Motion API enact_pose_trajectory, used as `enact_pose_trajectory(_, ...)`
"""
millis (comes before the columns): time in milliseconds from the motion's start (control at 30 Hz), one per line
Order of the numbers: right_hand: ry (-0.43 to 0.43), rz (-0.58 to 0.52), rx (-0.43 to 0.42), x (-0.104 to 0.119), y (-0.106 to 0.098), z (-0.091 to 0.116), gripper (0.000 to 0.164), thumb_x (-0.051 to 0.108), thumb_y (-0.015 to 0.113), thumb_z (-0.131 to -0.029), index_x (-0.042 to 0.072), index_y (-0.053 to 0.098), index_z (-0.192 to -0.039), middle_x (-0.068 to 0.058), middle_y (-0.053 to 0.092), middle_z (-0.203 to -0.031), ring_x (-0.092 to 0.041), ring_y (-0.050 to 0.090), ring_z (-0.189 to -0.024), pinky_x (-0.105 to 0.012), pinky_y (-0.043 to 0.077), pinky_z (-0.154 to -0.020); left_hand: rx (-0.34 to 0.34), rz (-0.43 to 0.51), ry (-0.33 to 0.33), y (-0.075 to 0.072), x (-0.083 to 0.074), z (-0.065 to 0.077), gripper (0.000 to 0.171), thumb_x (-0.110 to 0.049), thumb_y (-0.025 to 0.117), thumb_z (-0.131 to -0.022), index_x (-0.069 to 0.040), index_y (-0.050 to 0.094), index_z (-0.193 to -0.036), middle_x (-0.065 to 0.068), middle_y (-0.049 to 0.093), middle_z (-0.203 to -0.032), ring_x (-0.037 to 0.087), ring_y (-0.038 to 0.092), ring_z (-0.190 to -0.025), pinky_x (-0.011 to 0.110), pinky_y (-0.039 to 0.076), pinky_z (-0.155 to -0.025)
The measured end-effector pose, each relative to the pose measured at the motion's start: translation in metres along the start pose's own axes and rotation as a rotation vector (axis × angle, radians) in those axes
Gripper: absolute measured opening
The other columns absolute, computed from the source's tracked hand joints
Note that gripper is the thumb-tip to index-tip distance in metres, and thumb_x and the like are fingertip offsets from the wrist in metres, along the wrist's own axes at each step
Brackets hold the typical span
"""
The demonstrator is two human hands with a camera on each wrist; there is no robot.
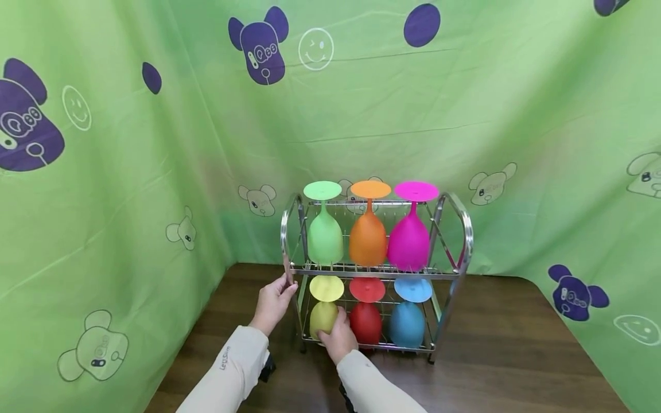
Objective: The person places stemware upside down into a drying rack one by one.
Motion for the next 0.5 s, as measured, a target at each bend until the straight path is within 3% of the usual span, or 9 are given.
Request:
enact_pose_trajectory(100,-0.009,0.000,-0.009,0.003,0.001,-0.001,0.075,0.014,0.084,-0.066,-0.007,0.043,-0.125,-0.025,0.059,-0.097,-0.042,0.063,-0.078,-0.052,0.051,-0.069,0.022,-0.011,-0.035,-0.003,0.003,0.001,0.023,0.002,0.063,-0.088,0.009,0.067,-0.109,0.023,0.069,-0.100,0.035,0.066,-0.093,0.045,0.054,-0.078)
enact_pose_trajectory(267,-0.080,-0.051,0.024,0.012,-0.005,0.009,0.072,0.006,0.082,-0.068,-0.010,0.043,-0.127,-0.027,0.057,-0.104,-0.043,0.061,-0.090,-0.053,0.051,-0.077,0.053,0.028,-0.102,-0.013,0.015,0.014,0.051,0.008,0.059,-0.087,0.009,0.046,-0.136,0.030,0.060,-0.118,0.039,0.066,-0.092,0.043,0.055,-0.075)
enact_pose_trajectory(467,-0.264,-0.065,0.164,0.023,-0.035,0.020,0.066,0.007,0.074,-0.076,-0.009,0.043,-0.132,-0.028,0.052,-0.122,-0.042,0.056,-0.108,-0.053,0.046,-0.091,0.080,0.010,-0.105,-0.031,0.031,0.033,0.059,0.004,0.060,-0.088,0.004,0.038,-0.143,0.030,0.050,-0.132,0.038,0.063,-0.100,0.038,0.055,-0.073)
enact_pose_trajectory(500,-0.293,-0.045,0.174,0.022,-0.043,0.021,0.065,0.009,0.074,-0.077,-0.007,0.044,-0.132,-0.026,0.052,-0.123,-0.040,0.056,-0.109,-0.053,0.046,-0.092,0.087,-0.011,-0.098,-0.035,0.033,0.035,0.060,0.003,0.060,-0.089,0.003,0.037,-0.144,0.030,0.048,-0.135,0.036,0.065,-0.091,0.036,0.055,-0.069)
Point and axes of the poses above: each hand's wrist, its own z-axis away from the middle knuckle, its own y-axis out of the palm, x = y × z, the point moved 6 cm from there along -z, towards the middle knuckle
